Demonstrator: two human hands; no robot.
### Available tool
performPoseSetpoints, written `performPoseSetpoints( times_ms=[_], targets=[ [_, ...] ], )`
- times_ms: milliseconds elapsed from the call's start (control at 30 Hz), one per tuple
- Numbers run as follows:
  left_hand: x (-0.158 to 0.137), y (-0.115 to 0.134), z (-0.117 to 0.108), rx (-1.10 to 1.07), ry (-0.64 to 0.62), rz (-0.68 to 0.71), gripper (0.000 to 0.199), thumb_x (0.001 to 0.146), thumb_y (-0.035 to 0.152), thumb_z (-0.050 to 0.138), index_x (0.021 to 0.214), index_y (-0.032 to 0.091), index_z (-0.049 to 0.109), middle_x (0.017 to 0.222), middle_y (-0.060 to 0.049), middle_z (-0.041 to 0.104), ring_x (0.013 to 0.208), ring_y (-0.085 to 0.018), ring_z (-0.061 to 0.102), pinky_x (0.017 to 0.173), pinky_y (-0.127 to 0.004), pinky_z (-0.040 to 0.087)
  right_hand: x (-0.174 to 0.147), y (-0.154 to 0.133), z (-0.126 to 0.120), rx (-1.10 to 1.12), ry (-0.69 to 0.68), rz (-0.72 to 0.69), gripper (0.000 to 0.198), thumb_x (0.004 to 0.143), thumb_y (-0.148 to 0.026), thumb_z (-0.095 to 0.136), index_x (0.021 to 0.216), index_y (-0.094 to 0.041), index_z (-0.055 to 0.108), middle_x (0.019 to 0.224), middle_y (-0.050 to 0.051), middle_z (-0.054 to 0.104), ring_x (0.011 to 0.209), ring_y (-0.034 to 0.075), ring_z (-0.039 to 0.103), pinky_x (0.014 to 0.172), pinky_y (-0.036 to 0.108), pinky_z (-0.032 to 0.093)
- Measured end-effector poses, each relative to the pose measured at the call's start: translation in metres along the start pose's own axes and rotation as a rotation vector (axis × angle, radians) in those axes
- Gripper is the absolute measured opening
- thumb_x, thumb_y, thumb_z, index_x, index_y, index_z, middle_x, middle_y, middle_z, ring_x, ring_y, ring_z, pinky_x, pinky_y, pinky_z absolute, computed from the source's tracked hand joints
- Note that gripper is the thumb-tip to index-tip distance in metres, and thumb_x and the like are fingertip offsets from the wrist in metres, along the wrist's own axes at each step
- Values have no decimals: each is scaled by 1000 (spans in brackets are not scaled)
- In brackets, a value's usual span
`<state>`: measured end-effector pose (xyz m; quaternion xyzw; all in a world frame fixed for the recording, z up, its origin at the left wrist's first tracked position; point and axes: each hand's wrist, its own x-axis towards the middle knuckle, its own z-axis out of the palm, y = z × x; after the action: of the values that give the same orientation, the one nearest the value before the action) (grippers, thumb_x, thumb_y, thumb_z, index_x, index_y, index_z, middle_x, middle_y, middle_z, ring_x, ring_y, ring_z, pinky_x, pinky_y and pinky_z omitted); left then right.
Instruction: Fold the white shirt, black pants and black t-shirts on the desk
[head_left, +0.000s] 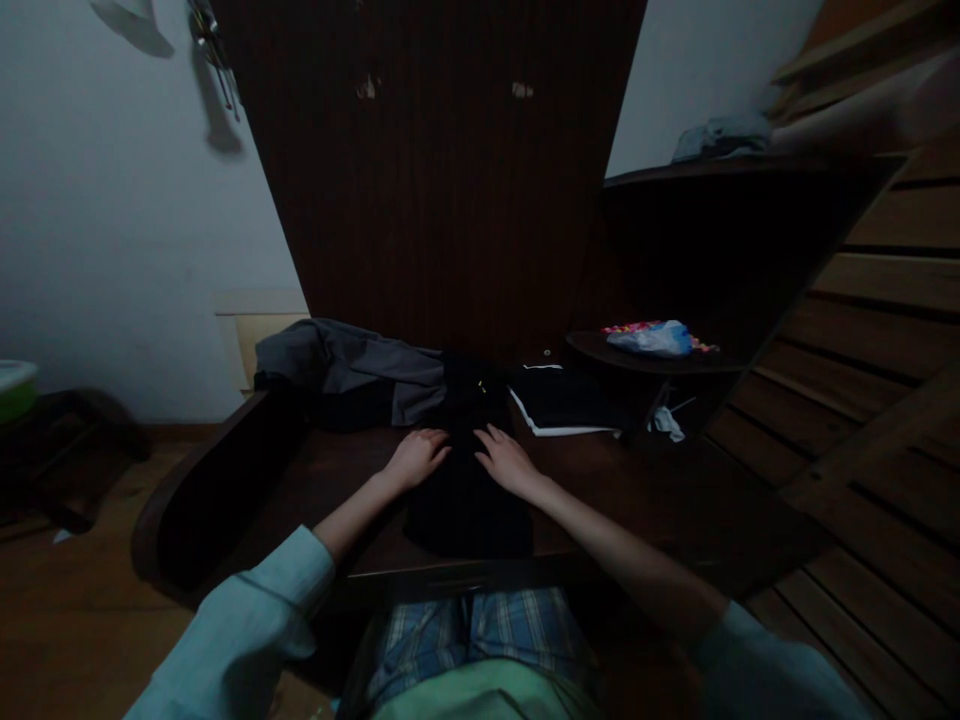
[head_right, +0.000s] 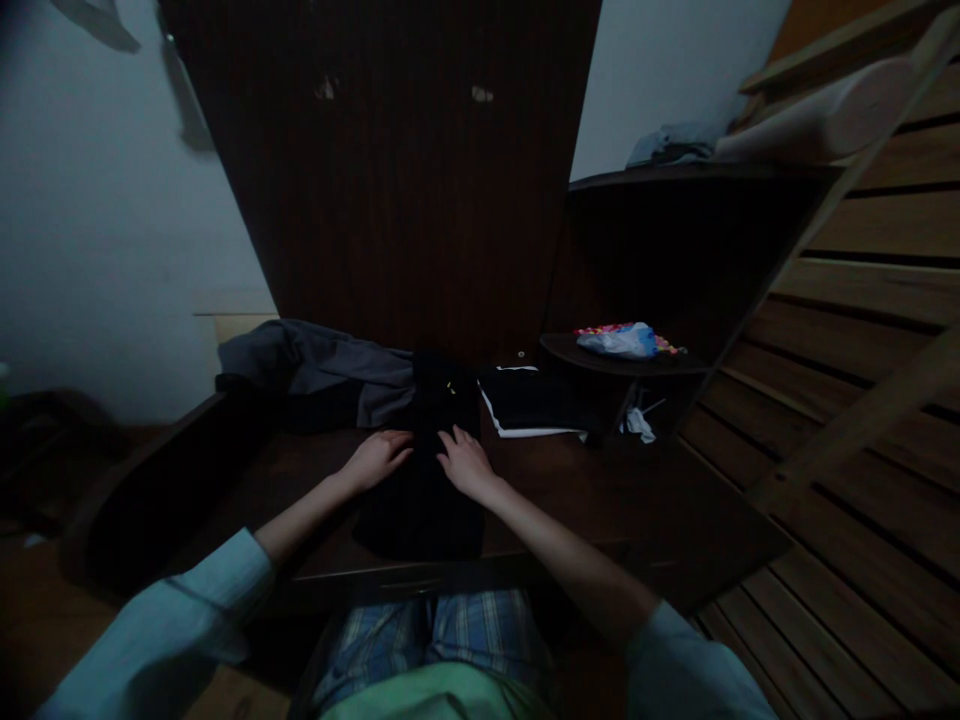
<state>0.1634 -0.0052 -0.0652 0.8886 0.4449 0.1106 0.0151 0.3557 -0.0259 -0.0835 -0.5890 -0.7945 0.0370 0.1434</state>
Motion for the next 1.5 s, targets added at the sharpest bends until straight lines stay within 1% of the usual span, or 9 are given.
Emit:
performPoseSetpoints(
  times_ms=[100,233,433,567,733,867,1067,1300,1500],
  targets=[
    [-17,1,9,-44,-50,23,43,87,34,35,125,15,42,135,-12,39,125,-21,35,101,-36,29,-22,2,9,1,-35,-30,50,88,-39,31,131,-14,38,140,15,30,130,26,22,103,40,20],
    [-6,-4,19,-82,-86,-39,46,88,35,31,131,18,34,141,-10,29,130,-21,23,103,-41,22,-8,16,6,-24,-96,-58,54,88,-44,28,133,-15,33,143,13,24,132,24,17,105,40,17],
    [37,-14,21,-108,-60,-95,44,87,33,33,129,19,37,139,-9,34,129,-21,26,104,-42,21,38,42,1,-56,-152,-48,53,89,-46,26,133,-17,33,144,10,22,133,19,15,106,37,15],
    [44,-14,16,-122,4,-82,41,87,30,35,123,13,45,133,-12,43,125,-21,35,103,-36,26,50,48,0,49,-96,-33,50,88,-45,32,128,-19,42,141,8,30,131,19,21,106,36,18],
    [12,-7,5,-217,115,-29,38,89,32,31,115,14,52,123,-9,52,117,-17,44,101,-30,31,27,51,-7,471,55,45,41,89,-38,29,110,-18,57,120,7,56,114,17,47,98,32,32],
    [-36,10,-8,-362,116,68,42,87,41,36,118,17,49,127,-9,48,118,-18,42,102,-32,30,-19,49,-21,658,52,27,39,87,-41,33,101,-18,61,106,6,63,103,19,54,92,33,37],
    [-90,49,-16,-392,14,45,51,79,42,51,125,24,42,138,-6,35,125,-23,33,104,-38,29,-76,12,-37,561,49,-151,34,80,-39,50,108,-21,57,112,7,58,106,19,51,94,33,36],
    [-95,54,-1,-518,252,-139,34,74,10,42,105,20,51,113,-7,52,109,-20,47,96,-37,37,-90,-19,-33,339,52,-222,56,67,-35,66,119,-21,47,109,8,56,104,23,49,90,39,39],
    [-96,54,8,-523,408,-278,33,69,8,45,100,19,50,98,-6,53,96,-20,52,86,-36,43,-90,-25,-19,298,158,-195,52,68,-25,63,117,-21,46,95,6,55,90,21,52,81,37,44]
  ],
)
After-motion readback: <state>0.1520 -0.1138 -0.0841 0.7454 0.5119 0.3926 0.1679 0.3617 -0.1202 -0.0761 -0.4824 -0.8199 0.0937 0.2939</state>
